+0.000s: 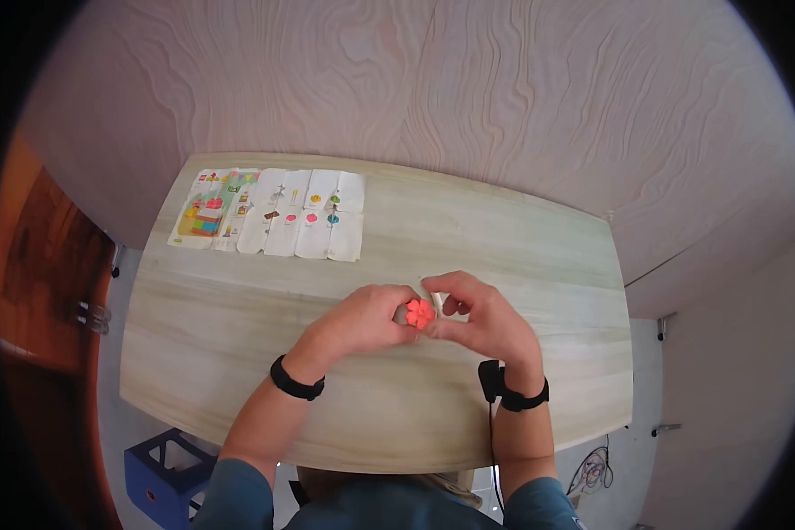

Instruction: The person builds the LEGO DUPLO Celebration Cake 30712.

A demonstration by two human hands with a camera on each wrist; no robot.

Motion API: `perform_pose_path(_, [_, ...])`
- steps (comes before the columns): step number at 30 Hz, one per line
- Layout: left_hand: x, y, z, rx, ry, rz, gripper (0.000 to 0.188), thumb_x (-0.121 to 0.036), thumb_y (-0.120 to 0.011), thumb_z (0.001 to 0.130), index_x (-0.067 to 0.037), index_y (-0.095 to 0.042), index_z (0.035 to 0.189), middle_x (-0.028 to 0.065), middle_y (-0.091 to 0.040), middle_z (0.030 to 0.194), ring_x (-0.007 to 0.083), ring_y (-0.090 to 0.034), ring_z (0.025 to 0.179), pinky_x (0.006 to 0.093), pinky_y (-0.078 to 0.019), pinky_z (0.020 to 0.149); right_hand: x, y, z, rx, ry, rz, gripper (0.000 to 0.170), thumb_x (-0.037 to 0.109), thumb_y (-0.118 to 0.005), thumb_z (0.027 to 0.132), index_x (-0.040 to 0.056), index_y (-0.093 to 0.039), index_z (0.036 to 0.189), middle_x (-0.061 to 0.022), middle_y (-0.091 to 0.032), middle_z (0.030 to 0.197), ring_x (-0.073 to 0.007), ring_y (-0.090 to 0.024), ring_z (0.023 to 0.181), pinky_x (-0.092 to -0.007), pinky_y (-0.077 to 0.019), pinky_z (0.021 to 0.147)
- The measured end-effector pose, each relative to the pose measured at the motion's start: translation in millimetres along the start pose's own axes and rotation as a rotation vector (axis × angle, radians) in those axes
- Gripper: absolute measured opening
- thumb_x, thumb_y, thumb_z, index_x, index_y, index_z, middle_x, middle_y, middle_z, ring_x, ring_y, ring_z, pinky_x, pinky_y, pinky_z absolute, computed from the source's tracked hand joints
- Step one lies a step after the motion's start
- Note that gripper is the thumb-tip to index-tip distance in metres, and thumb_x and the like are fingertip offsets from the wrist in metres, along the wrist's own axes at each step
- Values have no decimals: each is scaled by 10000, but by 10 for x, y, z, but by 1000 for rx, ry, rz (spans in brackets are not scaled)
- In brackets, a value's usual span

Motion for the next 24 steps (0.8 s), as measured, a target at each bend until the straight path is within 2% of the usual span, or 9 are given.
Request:
perform_pose_path(2, [37, -35, 29, -21, -61, -11, 395, -250, -841, 819, -48, -741, 1143, 193, -763, 985, 389, -721, 920, 451, -563, 808, 248, -181, -23, 33, 235, -105, 447, 80, -843, 834, 27, -726, 1263, -103, -739, 1134, -238, -712, 939, -358, -582, 850])
perform_pose_path(6, [35, -10, 29, 22, -22, 79, 404, -244, -836, 825, -56, -748, 1171, 200, -766, 985, 387, -725, 930, 452, -563, 814, 368, -260, -20, -22, 275, -305, 371, 55, -815, 843, 50, -755, 1210, -96, -749, 1070, -247, -717, 910, -383, -593, 830])
perform_pose_path(9, [14, 10, -3, 60, 9, 63, 382, -210, -828, 834, -48, -734, 1167, 206, -758, 992, 374, -726, 917, 431, -558, 831, 386, -220, -29, -45, 241, -316, 321, 34, -782, 855, 21, -767, 1175, -95, -752, 1015, -215, -712, 878, -362, -593, 802])
perform_pose_path(11, [30, 27, -27, 53, 31, 63, 379, -212, -834, 836, -55, -739, 1168, 194, -763, 1015, 366, -725, 932, 434, -559, 832, 265, 51, -61, -186, 137, -109, 299, 90, -770, 867, 19, -766, 1158, -159, -734, 970, -271, -723, 879, -368, -588, 799])
perform_pose_path(12, [70, 22, -17, 48, 33, 58, 379, -212, -834, 836, -55, -739, 1168, 194, -763, 1015, 366, -725, 932, 434, -559, 832, 188, 162, -71, -257, 111, -36, 308, 111, -759, 885, -4, -763, 1171, -167, -733, 961, -265, -714, 867, -361, -570, 791])
perform_pose_path(13, [107, -3, 2, 64, 3, 33, 386, -213, -839, 836, -55, -731, 1172, 187, -762, 1024, 362, -724, 938, 434, -559, 830, 134, 214, -59, -251, 114, -39, 308, 111, -759, 885, -4, -763, 1171, -167, -733, 961, -265, -714, 867, -361, -570, 791])
perform_pose_path(15, [124, -18, 1, 81, -26, 11, 394, -215, -845, 837, -56, -722, 1176, 179, -762, 1033, 359, -722, 944, 434, -559, 828, -93, 300, -24, -267, -64, -226, 334, 109, -747, 892, -1, -757, 1207, -172, -733, 968, -273, -708, 854, -366, -560, 787])
perform_pose_path(19, [103, -28, 7, 65, -13, 37, 403, -188, -822, 861, -60, -647, 1201, 165, -753, 1040, 357, -719, 964, 432, -559, 830, -518, 161, 108, -117, -183, -396, 336, 149, -699, 930, -16, -730, 1220, -185, -719, 1061, -332, -692, 945, -409, -546, 849])
perform_pose_path(24, [129, 5, 13, 27, 65, 40, 369, -163, -787, 883, -69, -607, 1191, 171, -747, 1066, 351, -720, 991, 424, -556, 838, -643, 103, 125, -82, -190, -411, 402, 217, -713, 938, -1, -705, 1276, -181, -706, 1161, -368, -687, 1012, -425, -551, 899])
Point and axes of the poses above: each hand's wrist, its own z-axis towards the middle knuckle, its own y-axis out of the back of the hand, x = y × z, the point moved 7 cm from there along z, towards the middle knuckle
